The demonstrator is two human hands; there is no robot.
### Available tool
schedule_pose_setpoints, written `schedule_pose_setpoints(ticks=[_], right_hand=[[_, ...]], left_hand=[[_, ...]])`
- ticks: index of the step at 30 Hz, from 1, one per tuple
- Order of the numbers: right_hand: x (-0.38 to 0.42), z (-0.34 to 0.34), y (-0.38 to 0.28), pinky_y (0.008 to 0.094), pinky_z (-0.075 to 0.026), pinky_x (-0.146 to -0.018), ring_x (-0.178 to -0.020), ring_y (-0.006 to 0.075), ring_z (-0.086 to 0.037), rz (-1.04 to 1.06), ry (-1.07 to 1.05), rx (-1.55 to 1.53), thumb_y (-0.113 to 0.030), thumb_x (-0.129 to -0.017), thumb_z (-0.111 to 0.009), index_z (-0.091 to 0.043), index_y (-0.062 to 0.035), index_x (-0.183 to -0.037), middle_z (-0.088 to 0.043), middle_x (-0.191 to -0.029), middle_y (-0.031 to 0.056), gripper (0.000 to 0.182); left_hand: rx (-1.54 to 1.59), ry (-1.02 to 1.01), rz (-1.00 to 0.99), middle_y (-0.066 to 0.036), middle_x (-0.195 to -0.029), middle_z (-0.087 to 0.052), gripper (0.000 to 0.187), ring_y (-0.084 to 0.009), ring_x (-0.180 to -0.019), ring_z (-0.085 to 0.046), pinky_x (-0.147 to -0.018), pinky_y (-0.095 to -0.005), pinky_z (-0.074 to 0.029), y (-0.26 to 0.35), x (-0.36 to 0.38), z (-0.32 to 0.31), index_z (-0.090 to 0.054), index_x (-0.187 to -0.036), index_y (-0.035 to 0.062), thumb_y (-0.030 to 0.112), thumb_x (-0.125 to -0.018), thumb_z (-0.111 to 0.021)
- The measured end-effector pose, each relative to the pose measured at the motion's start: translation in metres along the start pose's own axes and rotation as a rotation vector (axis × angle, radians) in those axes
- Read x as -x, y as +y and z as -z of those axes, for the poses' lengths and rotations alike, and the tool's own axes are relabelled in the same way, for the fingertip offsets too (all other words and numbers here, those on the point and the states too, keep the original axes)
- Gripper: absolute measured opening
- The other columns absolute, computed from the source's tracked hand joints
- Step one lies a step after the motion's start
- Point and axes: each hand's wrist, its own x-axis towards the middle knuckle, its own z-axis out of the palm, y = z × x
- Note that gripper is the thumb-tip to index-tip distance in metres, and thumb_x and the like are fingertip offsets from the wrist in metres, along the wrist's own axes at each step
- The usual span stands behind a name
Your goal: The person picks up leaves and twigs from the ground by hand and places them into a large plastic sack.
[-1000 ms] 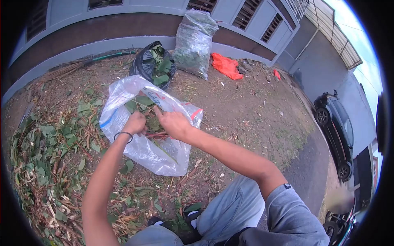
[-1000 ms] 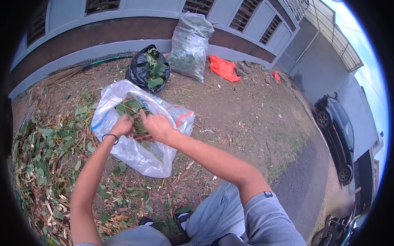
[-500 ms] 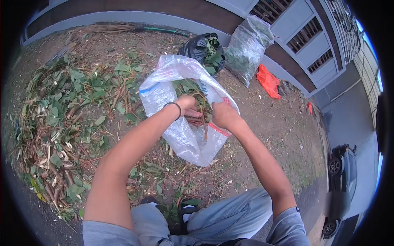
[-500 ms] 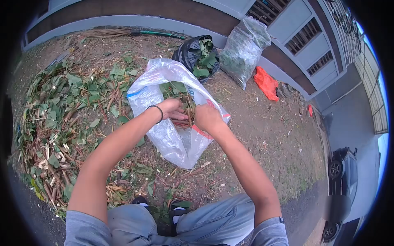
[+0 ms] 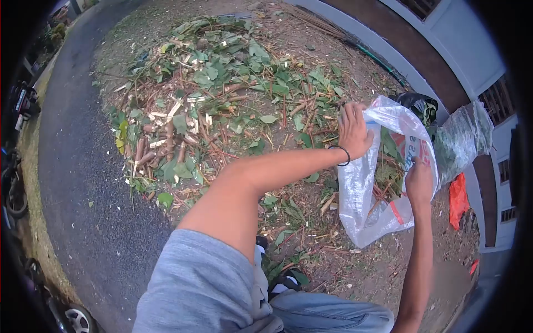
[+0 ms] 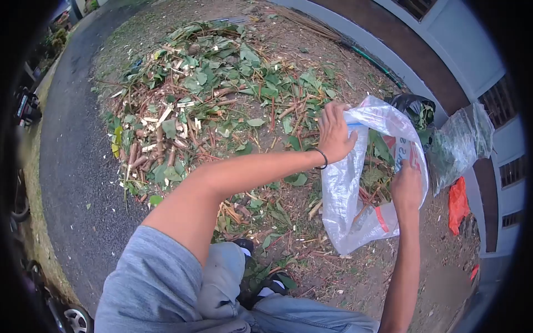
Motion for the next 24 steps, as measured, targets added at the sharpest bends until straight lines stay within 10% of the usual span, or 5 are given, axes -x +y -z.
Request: schedule_pose_setpoints(ticks=[5, 9, 16, 21, 24], right_hand=[[-0.010, 0.014, 0.002, 0.0509, -0.051, -0.074, -0.083, 0.0420, -0.066, 0.007, 0.166, -0.041, -0.005, -0.086, -0.054, -0.063, 0.0028, -0.106, -0.068, -0.091, 0.0253, 0.023], [-0.016, 0.026, -0.004, 0.0485, -0.049, -0.088, -0.102, 0.0407, -0.063, -0.073, 0.106, -0.056, -0.013, -0.091, -0.056, -0.063, 0.0044, -0.109, -0.065, -0.112, 0.0271, 0.026], [0.018, 0.034, 0.002, 0.0457, -0.038, -0.107, -0.125, 0.0434, -0.049, 0.094, -0.305, -0.153, -0.030, -0.093, -0.059, -0.059, 0.0047, -0.124, -0.051, -0.136, 0.0282, 0.047], [0.078, 0.105, -0.032, 0.0513, -0.031, -0.112, -0.120, 0.0384, -0.054, 0.372, -0.289, -0.132, -0.053, -0.076, -0.072, -0.064, 0.0009, -0.116, -0.060, -0.125, 0.0206, 0.068], [0.104, 0.116, -0.022, 0.0588, -0.029, -0.111, -0.116, 0.0349, -0.056, 0.551, -0.262, -0.139, -0.062, -0.066, -0.075, -0.065, -0.0028, -0.109, -0.063, -0.119, 0.0168, 0.073]], left_hand=[[0.513, -0.474, 1.287, -0.023, -0.136, -0.045, 0.080, -0.0392, -0.120, -0.051, -0.091, -0.0556, -0.044, -0.049, 0.027, -0.017, -0.035, -0.137, -0.0023, 0.035, -0.079, -0.077], [0.703, -0.705, 0.967, -0.022, -0.122, -0.062, 0.062, -0.0376, -0.107, -0.064, -0.085, -0.0532, -0.050, -0.054, 0.045, -0.025, -0.054, -0.125, -0.0048, 0.038, -0.084, -0.072], [0.432, -0.155, 0.238, -0.031, -0.080, -0.060, 0.034, -0.0492, -0.084, -0.060, -0.076, -0.0523, -0.045, 0.008, 0.000, -0.023, -0.056, -0.087, -0.0093, 0.024, -0.096, -0.055], [0.506, -0.145, 0.476, -0.031, -0.087, -0.063, 0.036, -0.0438, -0.087, -0.064, -0.079, -0.0469, -0.048, 0.032, -0.048, 0.001, -0.059, -0.088, -0.0111, 0.025, -0.093, -0.059], [0.649, -0.189, 0.705, -0.014, -0.082, -0.066, 0.032, -0.0244, -0.075, -0.065, -0.064, -0.0452, -0.051, 0.022, -0.077, -0.009, -0.063, -0.092, -0.0080, 0.024, -0.096, -0.058]])
